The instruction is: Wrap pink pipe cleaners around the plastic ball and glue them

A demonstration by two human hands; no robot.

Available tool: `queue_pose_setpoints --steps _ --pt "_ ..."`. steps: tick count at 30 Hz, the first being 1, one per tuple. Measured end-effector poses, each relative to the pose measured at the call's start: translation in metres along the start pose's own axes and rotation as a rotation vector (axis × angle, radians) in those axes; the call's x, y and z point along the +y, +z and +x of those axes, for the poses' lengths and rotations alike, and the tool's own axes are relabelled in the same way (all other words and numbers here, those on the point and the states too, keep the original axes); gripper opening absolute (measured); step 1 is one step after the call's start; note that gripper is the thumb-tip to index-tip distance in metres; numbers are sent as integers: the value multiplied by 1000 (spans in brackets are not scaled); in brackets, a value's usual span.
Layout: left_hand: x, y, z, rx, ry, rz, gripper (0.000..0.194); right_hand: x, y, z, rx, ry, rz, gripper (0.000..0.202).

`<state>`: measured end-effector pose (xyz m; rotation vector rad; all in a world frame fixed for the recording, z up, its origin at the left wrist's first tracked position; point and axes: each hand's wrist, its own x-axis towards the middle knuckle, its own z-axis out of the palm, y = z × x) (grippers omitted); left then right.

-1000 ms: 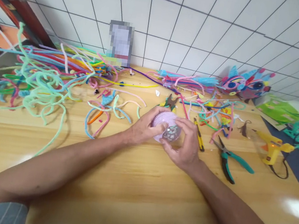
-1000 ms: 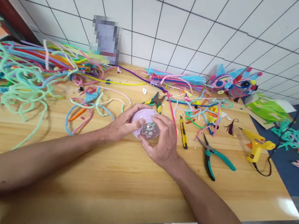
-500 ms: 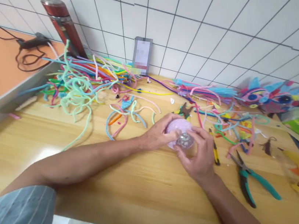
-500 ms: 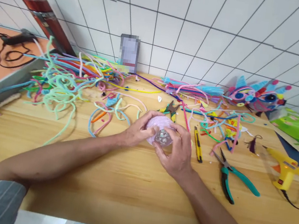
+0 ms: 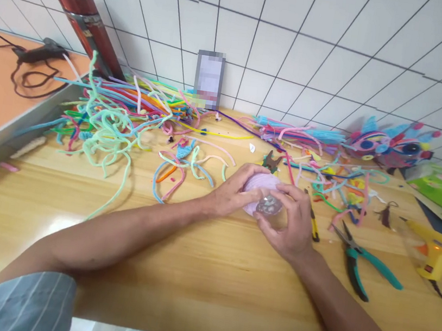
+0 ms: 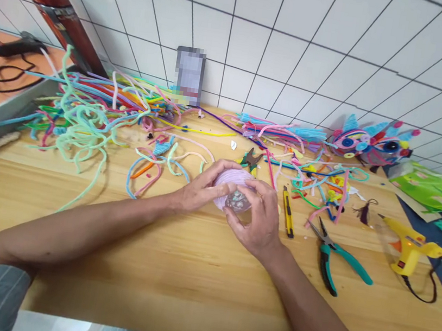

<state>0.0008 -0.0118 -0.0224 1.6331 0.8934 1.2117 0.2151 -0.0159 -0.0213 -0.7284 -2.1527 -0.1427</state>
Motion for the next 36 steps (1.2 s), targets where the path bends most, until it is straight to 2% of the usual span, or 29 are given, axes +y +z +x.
queue_pose_setpoints --steps 9,29,36 --pt "-3 1 -1 24 -59 -69 51 2 0 -4 4 28 -15 66" --pt "-2 0 -3 38 -63 -2 50 -3 -4 -4 -38 67 -54 70" --pt "-2 -2 -3 20 -59 -59 46 -4 -4 -3 -32 55 -43 67"
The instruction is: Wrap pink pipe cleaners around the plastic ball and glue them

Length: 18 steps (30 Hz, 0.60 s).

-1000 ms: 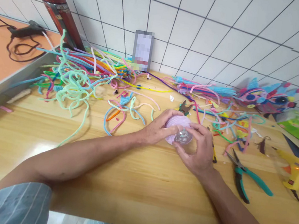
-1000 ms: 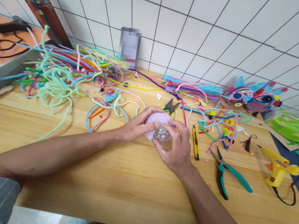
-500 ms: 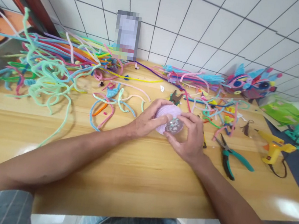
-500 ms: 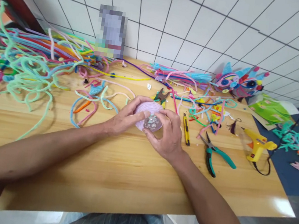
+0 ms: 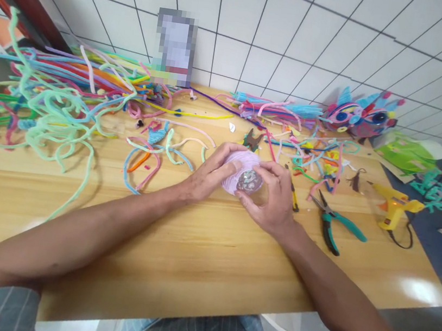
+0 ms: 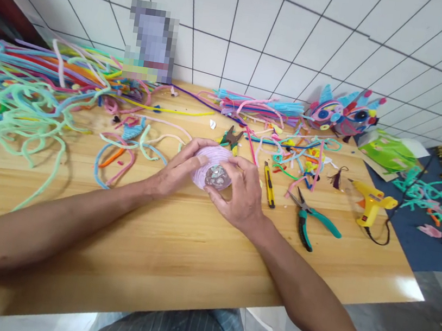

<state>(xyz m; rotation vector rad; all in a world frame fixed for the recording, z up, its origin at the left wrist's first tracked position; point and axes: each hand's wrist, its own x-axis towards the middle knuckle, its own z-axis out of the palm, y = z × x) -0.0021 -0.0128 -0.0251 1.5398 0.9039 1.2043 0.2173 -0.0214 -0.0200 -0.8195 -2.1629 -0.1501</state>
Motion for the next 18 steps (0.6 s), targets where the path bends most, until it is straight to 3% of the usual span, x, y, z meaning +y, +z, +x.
queue_pose_setpoints --steps 7,18 --pt "3 -1 1 1 -18 38 52 -2 1 -1 -14 37 11 68" --pt "-2 -3 2 23 95 130 51 1 2 -2 11 7 19 67"
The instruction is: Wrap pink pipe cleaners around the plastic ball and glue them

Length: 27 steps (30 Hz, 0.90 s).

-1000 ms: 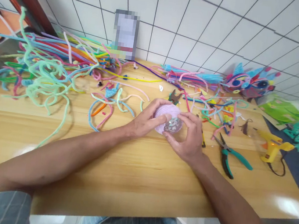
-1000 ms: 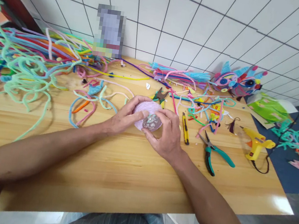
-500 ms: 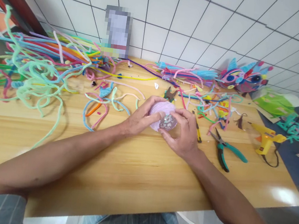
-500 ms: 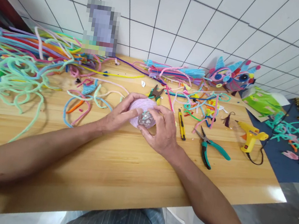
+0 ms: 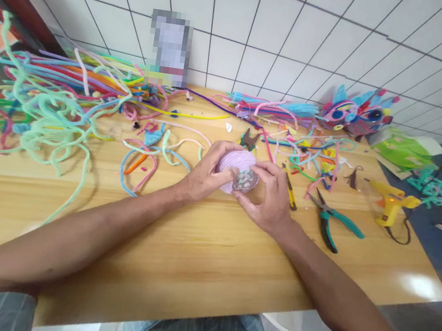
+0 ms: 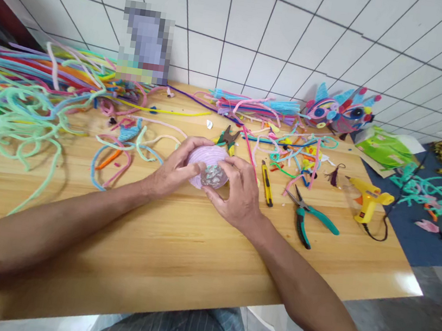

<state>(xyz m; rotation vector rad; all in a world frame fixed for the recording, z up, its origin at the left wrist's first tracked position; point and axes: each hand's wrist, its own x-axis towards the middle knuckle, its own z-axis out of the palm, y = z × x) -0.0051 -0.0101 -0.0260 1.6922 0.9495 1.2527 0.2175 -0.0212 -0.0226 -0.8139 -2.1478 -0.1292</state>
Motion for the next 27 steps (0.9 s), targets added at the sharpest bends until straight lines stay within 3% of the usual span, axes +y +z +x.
queue_pose_setpoints --steps 9,27 --pt "-2 -1 1 -37 -67 -126 50 0 1 0 28 -25 5 69" --pt "2 -2 4 -33 -79 -105 55 0 0 -1 5 -56 -33 80"
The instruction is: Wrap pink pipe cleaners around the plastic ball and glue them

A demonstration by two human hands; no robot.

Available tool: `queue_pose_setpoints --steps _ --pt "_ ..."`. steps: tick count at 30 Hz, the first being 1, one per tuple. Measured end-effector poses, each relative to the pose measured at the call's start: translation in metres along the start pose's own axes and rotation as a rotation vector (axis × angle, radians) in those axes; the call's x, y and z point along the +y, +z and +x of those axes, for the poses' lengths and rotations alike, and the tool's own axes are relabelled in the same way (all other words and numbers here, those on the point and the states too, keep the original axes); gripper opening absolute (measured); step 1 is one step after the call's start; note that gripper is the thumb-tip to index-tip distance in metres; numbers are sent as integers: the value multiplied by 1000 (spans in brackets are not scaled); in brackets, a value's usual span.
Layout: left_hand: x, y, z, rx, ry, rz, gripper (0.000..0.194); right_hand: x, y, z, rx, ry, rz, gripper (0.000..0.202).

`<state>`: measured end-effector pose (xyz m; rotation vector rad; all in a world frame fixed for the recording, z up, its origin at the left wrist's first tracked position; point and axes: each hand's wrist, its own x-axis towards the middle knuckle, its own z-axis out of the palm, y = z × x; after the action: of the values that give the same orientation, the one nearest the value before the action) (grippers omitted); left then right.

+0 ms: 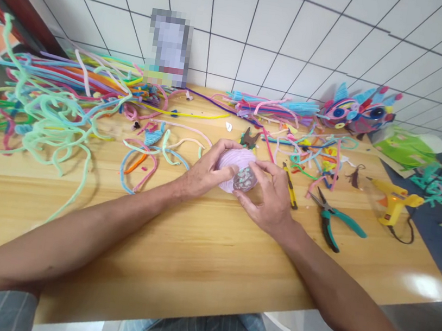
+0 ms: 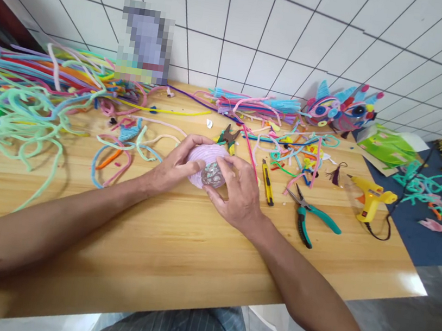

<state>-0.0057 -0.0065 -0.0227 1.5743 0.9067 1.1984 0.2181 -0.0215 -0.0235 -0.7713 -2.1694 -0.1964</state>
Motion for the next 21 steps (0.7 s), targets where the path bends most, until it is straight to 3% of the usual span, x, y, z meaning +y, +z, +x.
queue_pose_setpoints --steps 8,16,21 --pt "8 4 2 40 -68 -47 49 -3 -1 -1 -30 2 -18 79" --pt "-5 9 -1 160 28 -115 60 0 -3 2 1 44 17 76" --pt "-9 9 -1 122 -41 -70 59 6 -4 3 -12 26 34 76"
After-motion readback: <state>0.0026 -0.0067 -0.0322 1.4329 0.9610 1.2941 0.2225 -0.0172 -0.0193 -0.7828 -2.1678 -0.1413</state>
